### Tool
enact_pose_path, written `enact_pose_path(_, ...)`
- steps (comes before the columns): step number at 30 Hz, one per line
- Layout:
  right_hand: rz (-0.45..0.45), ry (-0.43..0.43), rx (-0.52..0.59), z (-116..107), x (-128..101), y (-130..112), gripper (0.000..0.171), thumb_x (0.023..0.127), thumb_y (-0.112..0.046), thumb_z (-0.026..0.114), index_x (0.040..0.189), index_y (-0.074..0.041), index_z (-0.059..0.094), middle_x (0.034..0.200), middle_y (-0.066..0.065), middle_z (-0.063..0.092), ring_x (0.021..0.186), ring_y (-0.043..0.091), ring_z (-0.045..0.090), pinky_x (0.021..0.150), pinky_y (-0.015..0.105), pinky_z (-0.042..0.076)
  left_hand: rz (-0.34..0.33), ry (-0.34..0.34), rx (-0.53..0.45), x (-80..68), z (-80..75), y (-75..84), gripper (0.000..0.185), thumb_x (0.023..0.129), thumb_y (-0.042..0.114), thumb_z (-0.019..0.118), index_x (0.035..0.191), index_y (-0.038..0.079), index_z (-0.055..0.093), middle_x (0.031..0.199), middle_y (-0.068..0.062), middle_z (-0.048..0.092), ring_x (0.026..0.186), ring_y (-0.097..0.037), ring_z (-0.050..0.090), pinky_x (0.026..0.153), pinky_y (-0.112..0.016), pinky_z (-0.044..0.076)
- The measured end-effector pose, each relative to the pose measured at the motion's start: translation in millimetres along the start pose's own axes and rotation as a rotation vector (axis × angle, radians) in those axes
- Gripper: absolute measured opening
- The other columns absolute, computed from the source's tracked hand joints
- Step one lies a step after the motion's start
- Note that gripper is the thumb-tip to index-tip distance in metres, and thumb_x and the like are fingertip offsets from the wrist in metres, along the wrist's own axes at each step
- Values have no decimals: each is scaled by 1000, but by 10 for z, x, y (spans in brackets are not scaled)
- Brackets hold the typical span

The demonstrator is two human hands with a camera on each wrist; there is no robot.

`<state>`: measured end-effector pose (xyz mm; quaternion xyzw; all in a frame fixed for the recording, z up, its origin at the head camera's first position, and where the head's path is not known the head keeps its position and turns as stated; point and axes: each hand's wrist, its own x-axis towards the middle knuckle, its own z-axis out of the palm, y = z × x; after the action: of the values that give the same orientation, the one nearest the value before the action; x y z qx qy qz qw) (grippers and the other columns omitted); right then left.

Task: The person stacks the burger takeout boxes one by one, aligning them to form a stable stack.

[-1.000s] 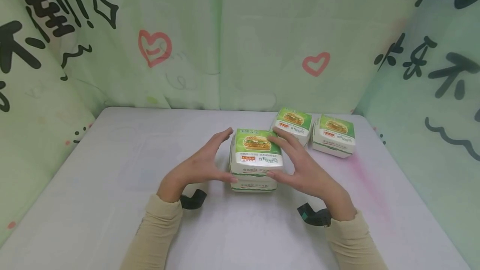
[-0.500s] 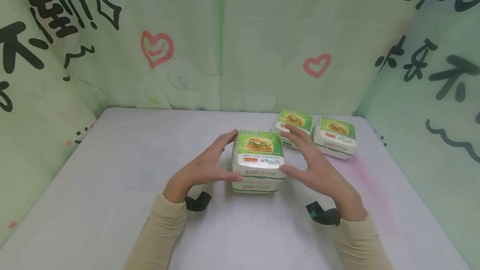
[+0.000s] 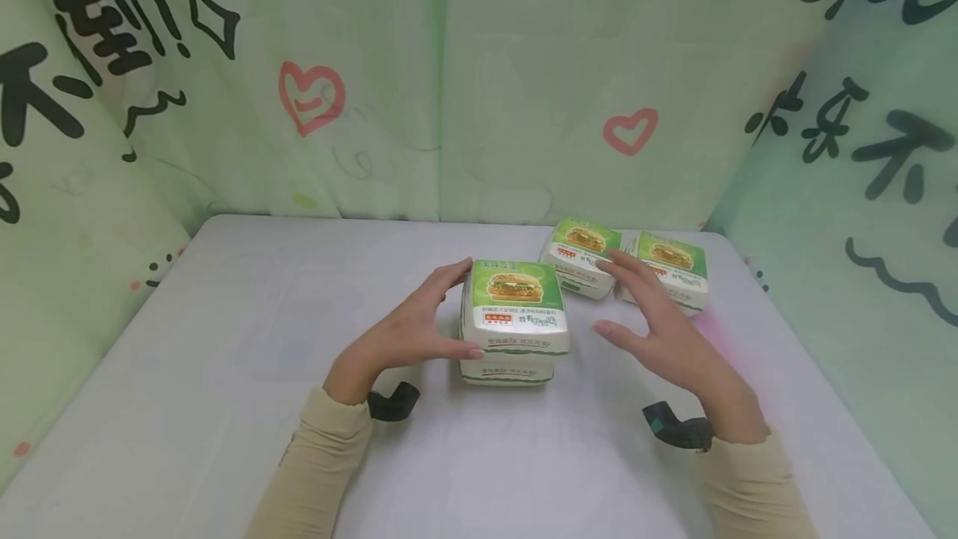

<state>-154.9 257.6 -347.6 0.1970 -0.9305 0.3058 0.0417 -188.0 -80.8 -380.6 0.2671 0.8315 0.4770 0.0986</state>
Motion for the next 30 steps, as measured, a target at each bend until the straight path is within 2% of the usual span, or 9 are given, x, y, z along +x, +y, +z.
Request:
enact_pose_path(9, 61, 14, -68, -145, -20, 113, 73, 93, -36, 67, 154, -17, 32, 165, 10, 18, 150, 41, 17, 106, 76, 26, -5, 0, 2, -7, 0, -2, 114, 72, 43, 87, 159, 21, 16, 161, 5, 25, 149, -19, 27, 120, -49, 28)
enact_pose_path(13, 85, 20, -63, -213, -23, 197, 72, 94, -35, 67, 154, -15, 33, 164, 13, 18, 148, 43, 18, 105, 77, 25, 3, -1, 14, -2, 2, -5, 114, 72, 43, 87, 159, 21, 17, 161, 4, 25, 149, -20, 27, 120, -50, 28)
enact_pose_path(18, 91, 30, -52, -260, -27, 328, 72, 94, -32, 68, 154, -13, 32, 163, 16, 18, 146, 46, 20, 104, 77, 26, 2, 2, 12, -1, 3, -6, 113, 72, 43, 87, 159, 21, 19, 160, 5, 26, 148, -19, 28, 120, -50, 28)
enact_pose_path(30, 118, 45, -95, -356, -16, 577, 73, 95, -35, 65, 154, -10, 30, 163, 21, 16, 146, 48, 15, 105, 78, 21, 4, 4, 20, -4, 13, -11, 112, 72, 44, 86, 159, 24, 19, 160, 6, 26, 148, -18, 28, 120, -51, 28)
